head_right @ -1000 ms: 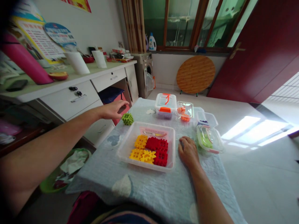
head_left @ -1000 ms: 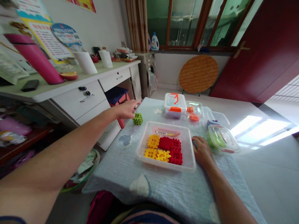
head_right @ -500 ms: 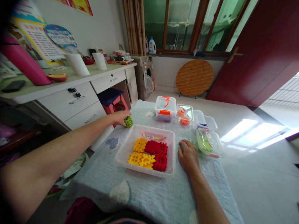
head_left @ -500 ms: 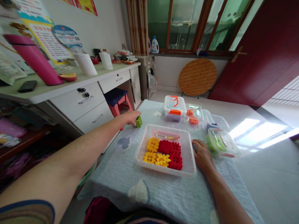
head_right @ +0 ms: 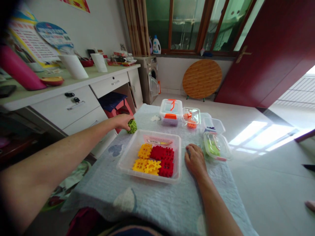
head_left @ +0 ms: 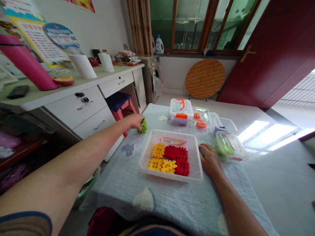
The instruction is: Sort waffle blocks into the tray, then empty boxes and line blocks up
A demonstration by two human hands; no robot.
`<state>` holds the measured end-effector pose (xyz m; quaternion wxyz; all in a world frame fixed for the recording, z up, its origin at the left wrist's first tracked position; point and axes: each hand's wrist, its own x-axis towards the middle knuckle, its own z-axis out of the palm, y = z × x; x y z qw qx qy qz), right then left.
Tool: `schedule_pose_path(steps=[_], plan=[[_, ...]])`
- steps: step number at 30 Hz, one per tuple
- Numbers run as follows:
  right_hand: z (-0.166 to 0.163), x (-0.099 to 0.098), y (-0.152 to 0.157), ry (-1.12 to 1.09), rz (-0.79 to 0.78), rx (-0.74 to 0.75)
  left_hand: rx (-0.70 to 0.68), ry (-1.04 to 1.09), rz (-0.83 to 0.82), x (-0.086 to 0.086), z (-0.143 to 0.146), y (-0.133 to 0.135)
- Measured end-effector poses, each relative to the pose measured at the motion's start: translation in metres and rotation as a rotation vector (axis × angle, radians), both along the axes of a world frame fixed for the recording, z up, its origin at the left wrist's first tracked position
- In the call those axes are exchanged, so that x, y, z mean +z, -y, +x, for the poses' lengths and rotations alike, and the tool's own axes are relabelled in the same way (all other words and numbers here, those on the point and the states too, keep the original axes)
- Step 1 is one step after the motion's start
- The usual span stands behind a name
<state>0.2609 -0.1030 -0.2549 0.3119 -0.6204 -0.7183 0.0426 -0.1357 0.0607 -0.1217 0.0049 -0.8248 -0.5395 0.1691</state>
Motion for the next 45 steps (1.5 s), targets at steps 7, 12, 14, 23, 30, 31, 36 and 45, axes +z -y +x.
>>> schedule_pose_path(steps=[7,12,14,23,30,31,36,45], plan=[[-0.001,0.001,0.000,-0.005,0.001,-0.005,-0.067,0.051,0.084,0.038,0.002,0.010],[-0.001,0.002,0.000,0.001,-0.003,-0.008,-0.165,0.124,0.175,0.085,0.026,0.044],[-0.001,0.002,0.000,0.006,-0.011,-0.006,-0.190,0.187,0.149,0.098,0.045,0.064],[-0.001,0.002,0.000,0.009,-0.006,-0.004,-0.423,0.239,-0.153,0.069,0.141,0.134],[-0.001,0.003,0.000,0.017,-0.020,-0.008,-0.352,0.201,-0.108,0.016,0.176,0.138],[-0.001,0.003,0.000,0.017,-0.019,-0.011,-0.351,0.196,-0.098,0.012,0.178,0.138],[-0.001,0.002,0.001,0.010,-0.021,-0.013,-0.365,0.199,-0.058,-0.002,0.182,0.137],[-0.003,0.006,0.002,0.016,-0.005,-0.003,-0.364,0.208,-0.047,-0.001,0.177,0.137]])
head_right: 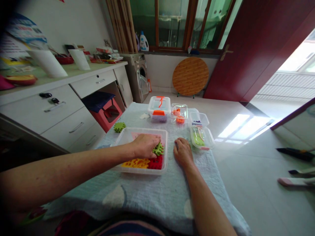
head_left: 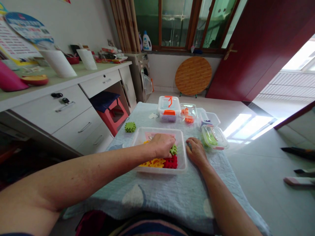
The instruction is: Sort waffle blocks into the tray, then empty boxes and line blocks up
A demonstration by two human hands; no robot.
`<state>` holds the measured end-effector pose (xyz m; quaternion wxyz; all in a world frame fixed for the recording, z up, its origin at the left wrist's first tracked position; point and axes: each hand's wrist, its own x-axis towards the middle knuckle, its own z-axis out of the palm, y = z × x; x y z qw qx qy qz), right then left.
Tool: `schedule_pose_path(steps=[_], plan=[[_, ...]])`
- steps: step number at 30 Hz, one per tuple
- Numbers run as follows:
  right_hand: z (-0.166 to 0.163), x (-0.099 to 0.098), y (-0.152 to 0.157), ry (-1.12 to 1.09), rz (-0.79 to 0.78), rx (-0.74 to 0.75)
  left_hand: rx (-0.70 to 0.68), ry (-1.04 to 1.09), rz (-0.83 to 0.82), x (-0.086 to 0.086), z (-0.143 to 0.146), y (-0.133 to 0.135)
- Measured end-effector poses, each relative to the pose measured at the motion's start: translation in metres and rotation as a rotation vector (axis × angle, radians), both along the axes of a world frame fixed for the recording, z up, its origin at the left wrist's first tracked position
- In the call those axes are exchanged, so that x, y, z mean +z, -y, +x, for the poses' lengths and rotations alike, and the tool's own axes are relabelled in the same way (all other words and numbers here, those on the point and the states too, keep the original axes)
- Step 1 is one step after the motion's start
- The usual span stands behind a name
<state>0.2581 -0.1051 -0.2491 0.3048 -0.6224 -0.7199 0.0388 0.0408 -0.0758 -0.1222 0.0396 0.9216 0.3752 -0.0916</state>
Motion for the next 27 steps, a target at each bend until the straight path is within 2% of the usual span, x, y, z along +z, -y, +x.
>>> schedule_pose_path(steps=[6,11,16,23,27], plan=[[0.001,0.000,0.000,0.008,-0.012,0.002,0.016,0.010,-0.002,0.003,-0.001,0.000],[0.001,-0.001,0.000,0.002,-0.014,-0.003,0.017,0.054,-0.013,0.018,-0.009,0.002],[0.001,-0.001,0.000,-0.010,-0.020,0.000,0.084,0.054,-0.027,0.029,-0.027,0.004],[0.002,-0.003,-0.001,-0.008,-0.024,-0.005,0.120,-0.054,0.014,0.016,-0.046,-0.001],[0.002,-0.003,-0.001,-0.006,-0.024,-0.009,0.066,-0.057,0.026,0.009,-0.043,-0.001]])
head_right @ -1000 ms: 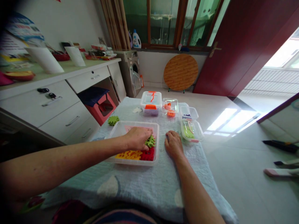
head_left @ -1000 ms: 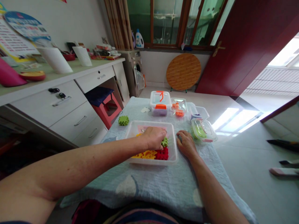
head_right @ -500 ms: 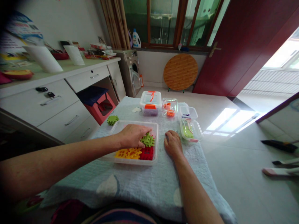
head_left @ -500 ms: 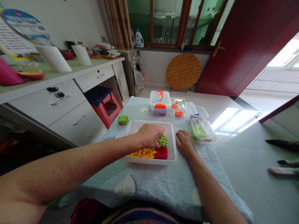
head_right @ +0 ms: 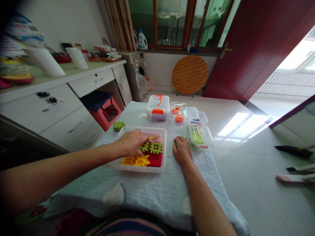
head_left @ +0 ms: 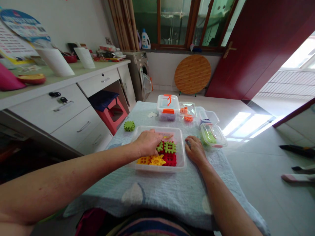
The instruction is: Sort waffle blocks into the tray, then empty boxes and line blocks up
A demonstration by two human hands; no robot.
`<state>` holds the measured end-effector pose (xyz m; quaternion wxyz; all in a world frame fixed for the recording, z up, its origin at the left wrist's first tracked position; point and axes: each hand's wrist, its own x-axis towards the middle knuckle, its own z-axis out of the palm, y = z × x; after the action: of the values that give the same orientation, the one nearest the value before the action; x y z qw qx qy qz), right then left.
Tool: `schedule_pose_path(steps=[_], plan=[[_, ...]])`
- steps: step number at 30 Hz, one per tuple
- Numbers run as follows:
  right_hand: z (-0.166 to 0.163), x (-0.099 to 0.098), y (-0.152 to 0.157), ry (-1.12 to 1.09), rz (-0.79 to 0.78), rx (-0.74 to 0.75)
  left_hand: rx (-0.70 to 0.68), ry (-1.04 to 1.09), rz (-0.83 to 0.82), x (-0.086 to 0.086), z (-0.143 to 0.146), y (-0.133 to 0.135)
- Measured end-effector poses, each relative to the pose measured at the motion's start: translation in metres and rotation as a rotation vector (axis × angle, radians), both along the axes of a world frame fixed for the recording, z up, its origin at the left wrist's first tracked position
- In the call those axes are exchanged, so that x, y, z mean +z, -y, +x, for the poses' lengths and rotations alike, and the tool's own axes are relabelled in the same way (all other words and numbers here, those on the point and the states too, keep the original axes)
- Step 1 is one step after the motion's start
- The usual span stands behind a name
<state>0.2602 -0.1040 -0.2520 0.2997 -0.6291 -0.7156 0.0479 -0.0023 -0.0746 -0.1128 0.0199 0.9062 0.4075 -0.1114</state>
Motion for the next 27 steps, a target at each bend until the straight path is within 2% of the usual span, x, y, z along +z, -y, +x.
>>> schedule_pose_path(steps=[5,11,18,22,25,27], plan=[[0.000,0.001,0.000,-0.007,-0.006,0.006,-0.065,0.044,-0.010,0.003,0.004,0.002],[0.000,0.001,0.000,-0.013,-0.015,0.007,-0.102,0.096,-0.050,0.010,-0.003,0.002],[-0.001,0.000,0.000,-0.004,-0.010,0.001,-0.189,0.124,-0.058,0.005,-0.006,0.001],[-0.001,0.000,0.000,0.000,-0.002,-0.001,-0.182,0.142,-0.042,0.003,-0.005,0.002],[-0.001,0.000,0.000,0.001,0.008,-0.001,-0.199,0.181,-0.040,0.009,-0.010,0.002],[-0.001,0.000,0.000,0.001,0.011,0.000,-0.210,0.234,-0.036,0.019,-0.019,0.000]])
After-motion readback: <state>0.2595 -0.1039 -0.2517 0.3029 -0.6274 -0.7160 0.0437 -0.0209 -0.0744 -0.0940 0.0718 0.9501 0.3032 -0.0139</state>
